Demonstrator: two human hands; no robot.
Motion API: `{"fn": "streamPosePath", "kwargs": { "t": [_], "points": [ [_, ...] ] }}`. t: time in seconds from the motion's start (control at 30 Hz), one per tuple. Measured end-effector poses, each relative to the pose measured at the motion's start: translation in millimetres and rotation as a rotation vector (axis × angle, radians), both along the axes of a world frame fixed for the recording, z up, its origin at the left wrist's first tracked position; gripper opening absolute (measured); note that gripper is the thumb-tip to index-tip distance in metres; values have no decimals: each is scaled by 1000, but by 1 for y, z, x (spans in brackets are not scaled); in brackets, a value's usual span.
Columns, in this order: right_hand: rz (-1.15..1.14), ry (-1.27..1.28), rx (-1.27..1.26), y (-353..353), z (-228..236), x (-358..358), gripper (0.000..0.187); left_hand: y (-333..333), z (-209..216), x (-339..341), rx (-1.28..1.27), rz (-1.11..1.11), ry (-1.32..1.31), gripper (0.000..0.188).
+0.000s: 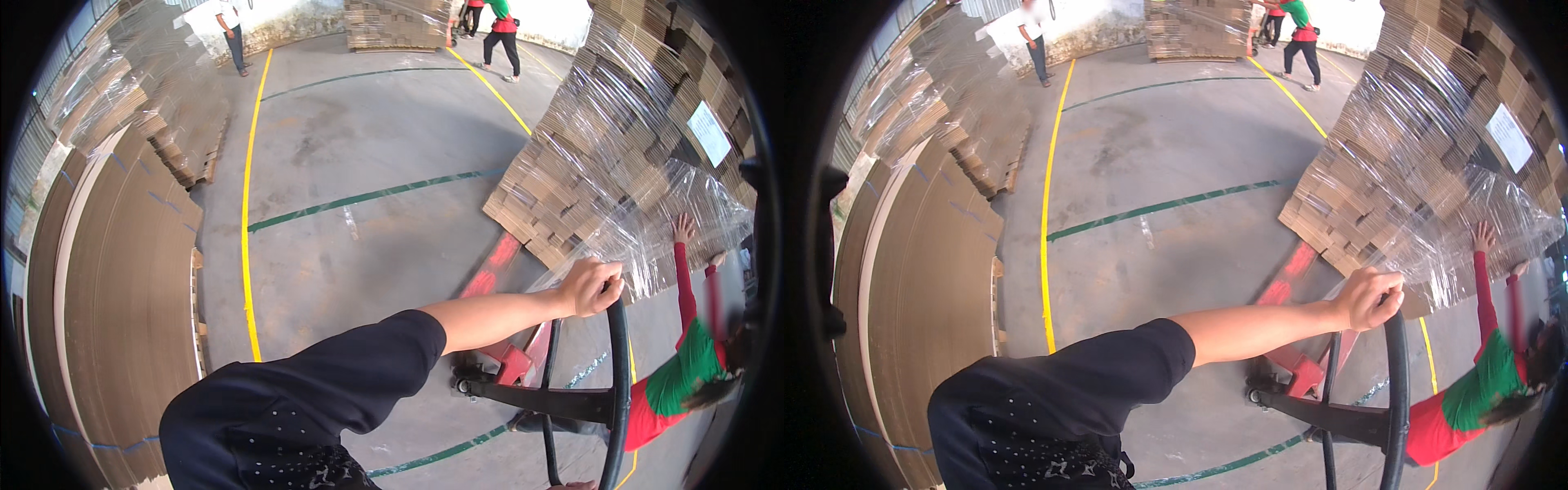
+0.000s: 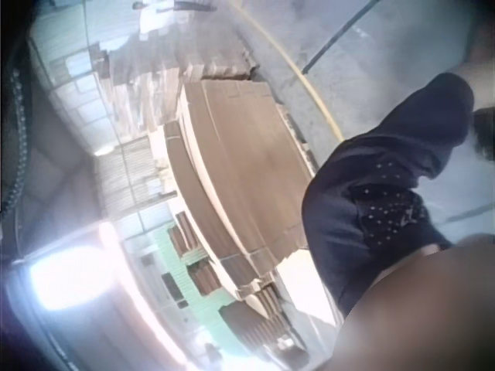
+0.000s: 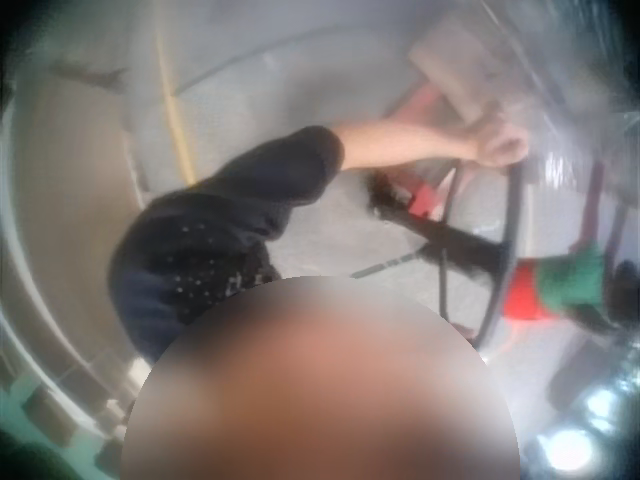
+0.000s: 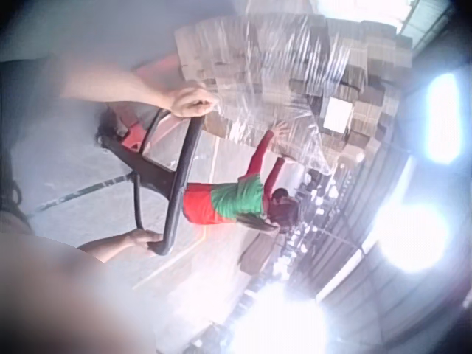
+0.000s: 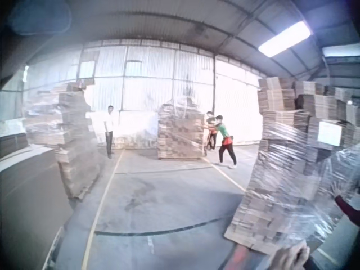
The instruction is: The person operates a red manual pallet jack to lift and move a pallet of shrink-wrapped cardboard boxes across a warehouse floor. They coordinate with a coworker who guides the load, then position the pallet against a wall.
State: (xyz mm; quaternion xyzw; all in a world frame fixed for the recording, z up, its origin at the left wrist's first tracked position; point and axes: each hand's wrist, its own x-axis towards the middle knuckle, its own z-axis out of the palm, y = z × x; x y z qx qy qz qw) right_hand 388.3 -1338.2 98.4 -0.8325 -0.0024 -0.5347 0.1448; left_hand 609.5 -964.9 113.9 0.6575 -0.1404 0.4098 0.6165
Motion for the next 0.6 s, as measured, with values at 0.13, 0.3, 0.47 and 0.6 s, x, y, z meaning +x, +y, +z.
{"fn": "streamPosePath", "kwargs": {
  "t": [0.13, 0.3, 0.47, 0.6],
  "points": [
    [-214, 215, 506, -56, -8, 61, 48, -53, -16, 33, 73, -108, 158, 32],
    [-105, 30, 593, -155, -21, 153, 34, -7, -97, -39, -113, -940, 996, 74],
    [-69, 34, 656, -195, -43, 209, 31, 233, -50, -12, -173, -145, 1491, 68],
    [-75, -10, 689, -203, -38, 215, 32, 267, 216, 13, 95, 509, 273, 75]
  ]
}}
